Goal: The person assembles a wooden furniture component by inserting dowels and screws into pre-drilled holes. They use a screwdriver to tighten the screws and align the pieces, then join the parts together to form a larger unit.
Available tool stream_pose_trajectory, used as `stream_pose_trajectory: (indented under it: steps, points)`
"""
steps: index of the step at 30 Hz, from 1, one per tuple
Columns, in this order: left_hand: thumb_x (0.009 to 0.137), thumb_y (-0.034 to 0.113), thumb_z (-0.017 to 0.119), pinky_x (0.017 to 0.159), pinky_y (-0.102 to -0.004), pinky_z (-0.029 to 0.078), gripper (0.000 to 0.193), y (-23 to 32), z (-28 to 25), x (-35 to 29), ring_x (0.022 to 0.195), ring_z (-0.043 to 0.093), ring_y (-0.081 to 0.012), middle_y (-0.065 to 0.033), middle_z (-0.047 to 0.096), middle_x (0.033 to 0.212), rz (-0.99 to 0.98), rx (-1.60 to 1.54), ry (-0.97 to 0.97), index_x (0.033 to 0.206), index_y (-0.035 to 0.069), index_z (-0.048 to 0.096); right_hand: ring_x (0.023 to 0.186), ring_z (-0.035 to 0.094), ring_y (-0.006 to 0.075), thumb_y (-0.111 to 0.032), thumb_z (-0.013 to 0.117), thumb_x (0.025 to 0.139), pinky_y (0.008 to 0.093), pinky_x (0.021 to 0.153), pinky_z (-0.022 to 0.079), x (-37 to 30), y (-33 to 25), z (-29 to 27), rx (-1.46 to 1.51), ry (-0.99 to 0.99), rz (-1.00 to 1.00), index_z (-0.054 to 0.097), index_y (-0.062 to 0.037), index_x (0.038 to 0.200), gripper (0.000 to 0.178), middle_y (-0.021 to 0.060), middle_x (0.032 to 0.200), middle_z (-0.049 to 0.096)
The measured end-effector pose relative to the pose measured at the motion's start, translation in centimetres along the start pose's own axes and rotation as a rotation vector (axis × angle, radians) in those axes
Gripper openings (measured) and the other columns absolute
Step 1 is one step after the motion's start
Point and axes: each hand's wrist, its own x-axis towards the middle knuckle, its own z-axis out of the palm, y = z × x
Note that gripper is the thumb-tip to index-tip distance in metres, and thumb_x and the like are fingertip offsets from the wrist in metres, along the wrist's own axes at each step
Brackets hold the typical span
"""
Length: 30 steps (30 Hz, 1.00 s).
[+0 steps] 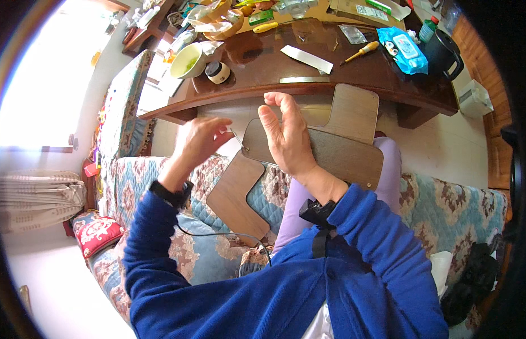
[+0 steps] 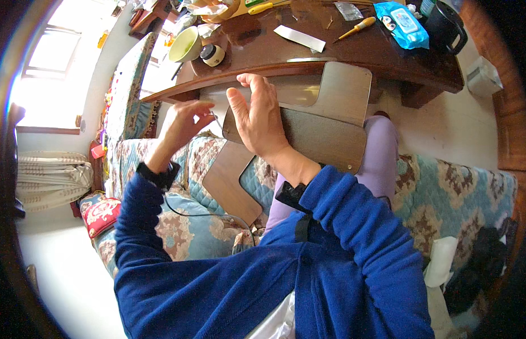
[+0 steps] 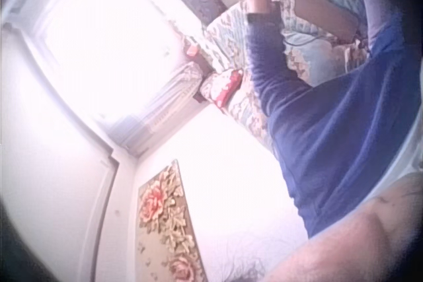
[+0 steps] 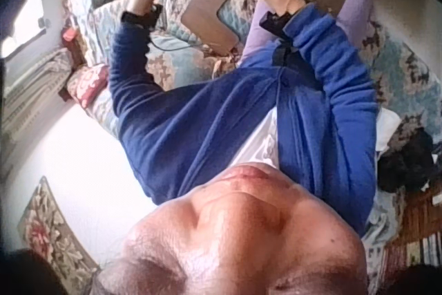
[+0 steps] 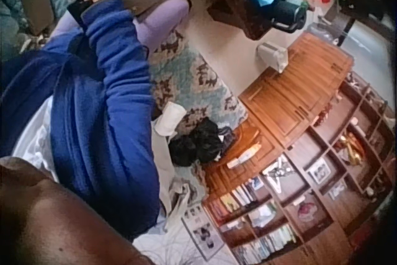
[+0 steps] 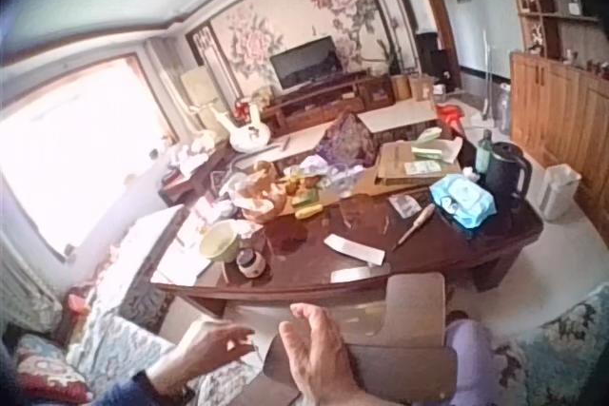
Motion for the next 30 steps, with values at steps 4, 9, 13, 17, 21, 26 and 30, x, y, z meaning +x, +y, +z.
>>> stream_pose_trajectory:
  steps: [4,9,13,17,21,26,30]
  points:
    - [0.099,0.021,0.053,0.058,-0.0268,0.054,0.035,2.8,2.0,-3.2,0.063,0.068,-0.0138,-0.0125,0.071,0.071,-0.602,-0.585,0.134,0.099,-0.009,0.071,0.108,0.055,0.0375,-0.033,0.057,0.103,0.0472,0.099,0.042,-0.4,-0.1,0.5,0.000,-0.010,-0.013,0.052,0.0004,0.121,0.038,0.0216,0.113,0.060]
    - [0.090,0.036,0.065,0.054,-0.0389,0.047,0.043,5.3,3.6,-2.3,0.053,0.059,-0.0214,-0.0154,0.058,0.055,-0.611,-0.243,0.126,0.079,-0.005,0.068,0.109,0.056,0.0378,-0.031,0.059,0.102,0.0469,0.098,0.042,-0.5,-0.1,0.3,-0.025,0.000,-0.049,0.054,0.0010,0.119,0.037,0.0219,0.114,0.061]
    - [0.085,0.031,0.069,0.057,-0.0398,0.049,0.037,5.4,3.4,-1.2,0.057,0.061,-0.0254,-0.0175,0.061,0.061,-0.512,-0.235,0.123,0.078,-0.005,0.065,0.108,0.057,0.0379,-0.029,0.060,0.101,0.0472,0.097,0.043,-0.2,-0.1,0.3,-0.004,0.022,-0.040,0.054,0.0007,0.118,0.035,0.0210,0.114,0.062]
    - [0.086,0.025,0.068,0.066,-0.0440,0.050,0.029,4.7,2.9,-1.0,0.071,0.064,-0.0363,-0.0219,0.064,0.075,-0.291,-0.136,0.084,0.083,-0.004,0.064,0.106,0.057,0.0381,-0.029,0.060,0.101,0.0471,0.097,0.043,-0.4,-0.1,0.5,-0.021,0.020,-0.066,0.054,0.0004,0.117,0.034,0.0208,0.112,0.063]
    - [0.087,0.024,0.068,0.074,-0.0490,0.050,0.026,4.3,2.5,-0.3,0.082,0.063,-0.0435,-0.0232,0.065,0.086,-0.141,0.001,0.009,0.088,-0.001,0.063,0.106,0.057,0.0384,-0.029,0.060,0.101,0.0472,0.097,0.043,-0.2,0.1,0.4,-0.001,0.022,-0.036,0.055,0.0000,0.117,0.034,0.0208,0.112,0.063]
    - [0.086,0.023,0.071,0.072,-0.0456,0.050,0.024,4.8,1.4,0.4,0.080,0.064,-0.0382,-0.0195,0.065,0.085,-0.127,0.095,0.000,0.088,0.000,0.062,0.106,0.061,0.0309,-0.034,0.057,0.104,0.0411,0.096,0.046,0.5,0.0,0.0,0.140,0.048,0.094,0.055,0.0009,0.119,0.038,0.0200,0.111,0.065]
    - [0.085,0.021,0.071,0.074,-0.0445,0.051,0.022,5.3,0.7,1.0,0.083,0.064,-0.0369,-0.0175,0.064,0.086,-0.172,0.090,-0.068,0.091,0.002,0.062,0.111,0.058,0.0149,-0.045,0.048,0.107,0.0309,0.100,0.044,1.1,0.4,-0.9,0.412,0.096,0.277,0.055,-0.0014,0.124,0.047,0.0091,0.116,0.063]
